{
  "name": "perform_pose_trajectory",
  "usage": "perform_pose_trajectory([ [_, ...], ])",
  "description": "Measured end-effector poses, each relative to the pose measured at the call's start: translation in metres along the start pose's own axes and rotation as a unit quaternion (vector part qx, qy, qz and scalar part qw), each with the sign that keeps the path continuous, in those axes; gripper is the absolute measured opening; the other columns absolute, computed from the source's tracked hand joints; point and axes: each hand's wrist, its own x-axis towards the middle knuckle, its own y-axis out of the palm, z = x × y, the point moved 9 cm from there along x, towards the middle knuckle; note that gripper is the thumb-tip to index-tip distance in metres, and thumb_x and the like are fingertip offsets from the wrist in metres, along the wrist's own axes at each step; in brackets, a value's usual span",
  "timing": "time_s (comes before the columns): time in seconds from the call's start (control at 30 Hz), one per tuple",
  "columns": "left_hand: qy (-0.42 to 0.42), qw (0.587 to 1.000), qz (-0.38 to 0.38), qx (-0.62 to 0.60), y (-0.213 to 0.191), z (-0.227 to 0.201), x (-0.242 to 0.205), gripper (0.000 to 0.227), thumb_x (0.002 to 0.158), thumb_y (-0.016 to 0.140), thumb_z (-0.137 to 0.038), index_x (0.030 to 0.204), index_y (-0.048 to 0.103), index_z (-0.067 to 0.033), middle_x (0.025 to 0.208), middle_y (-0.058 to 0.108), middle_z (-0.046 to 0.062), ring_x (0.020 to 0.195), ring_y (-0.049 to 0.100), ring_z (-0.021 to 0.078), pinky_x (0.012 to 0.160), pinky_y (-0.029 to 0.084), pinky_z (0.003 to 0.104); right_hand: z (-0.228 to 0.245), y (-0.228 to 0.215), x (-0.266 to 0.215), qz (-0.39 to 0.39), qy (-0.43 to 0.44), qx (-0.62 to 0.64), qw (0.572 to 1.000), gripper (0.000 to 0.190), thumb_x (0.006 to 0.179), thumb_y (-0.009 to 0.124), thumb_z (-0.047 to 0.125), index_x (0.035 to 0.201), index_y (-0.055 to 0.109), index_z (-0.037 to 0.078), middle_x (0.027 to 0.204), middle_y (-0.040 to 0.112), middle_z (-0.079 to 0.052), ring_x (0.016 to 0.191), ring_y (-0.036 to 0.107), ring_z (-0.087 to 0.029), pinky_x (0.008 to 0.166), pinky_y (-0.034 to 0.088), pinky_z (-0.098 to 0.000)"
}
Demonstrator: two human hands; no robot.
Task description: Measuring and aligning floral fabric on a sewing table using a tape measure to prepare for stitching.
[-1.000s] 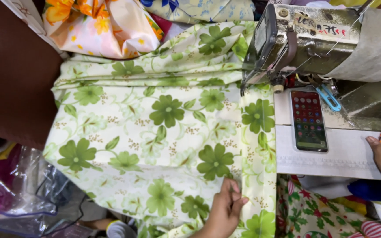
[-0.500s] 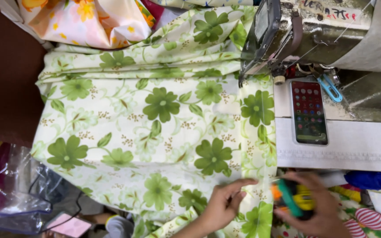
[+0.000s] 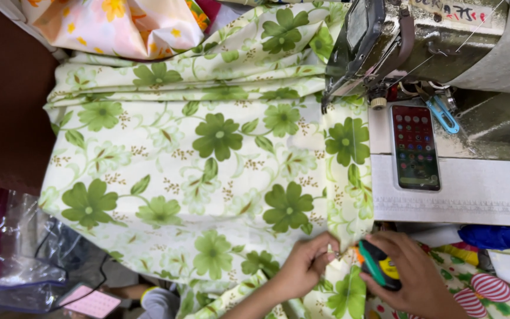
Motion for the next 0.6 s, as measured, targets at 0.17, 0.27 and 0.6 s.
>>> perform_pose_trajectory([
  [0.17,-0.029,0.999,0.011,-0.040,0.002,0.009,-0.001,0.025,0.096,0.045,0.009,0.082,0.047,-0.0112,0.065,0.041,-0.002,0.056,0.037,0.0076,0.053,0.030,0.022,-0.061,0.020,-0.038,0.285,0.313,0.079,0.903,0.062,0.073,0.074,0.045,0.130,0.051,0.045,0.133,0.052,0.013,0.129,0.048,-0.010,0.095,0.045,-0.0330],
  [0.27,-0.010,0.999,0.012,-0.040,0.003,0.011,-0.002,0.031,0.079,0.034,0.020,0.076,0.043,-0.0094,0.069,0.042,0.002,0.067,0.042,0.0130,0.058,0.034,0.023,-0.098,0.033,-0.065,0.349,0.257,0.003,0.901,0.068,0.077,0.071,0.046,0.137,0.040,0.049,0.130,0.046,0.006,0.122,0.046,-0.016,0.095,0.042,-0.0361],
  [0.6,0.007,0.998,-0.054,-0.017,-0.006,0.006,-0.002,0.028,0.081,0.037,0.018,0.077,0.042,-0.0099,0.071,0.042,0.002,0.068,0.040,0.0142,0.061,0.034,0.025,-0.176,0.000,-0.083,0.388,0.390,-0.023,0.835,0.026,0.082,0.061,0.042,0.075,0.081,0.027,0.064,0.074,0.010,0.059,0.065,-0.006,0.058,0.046,-0.0199],
])
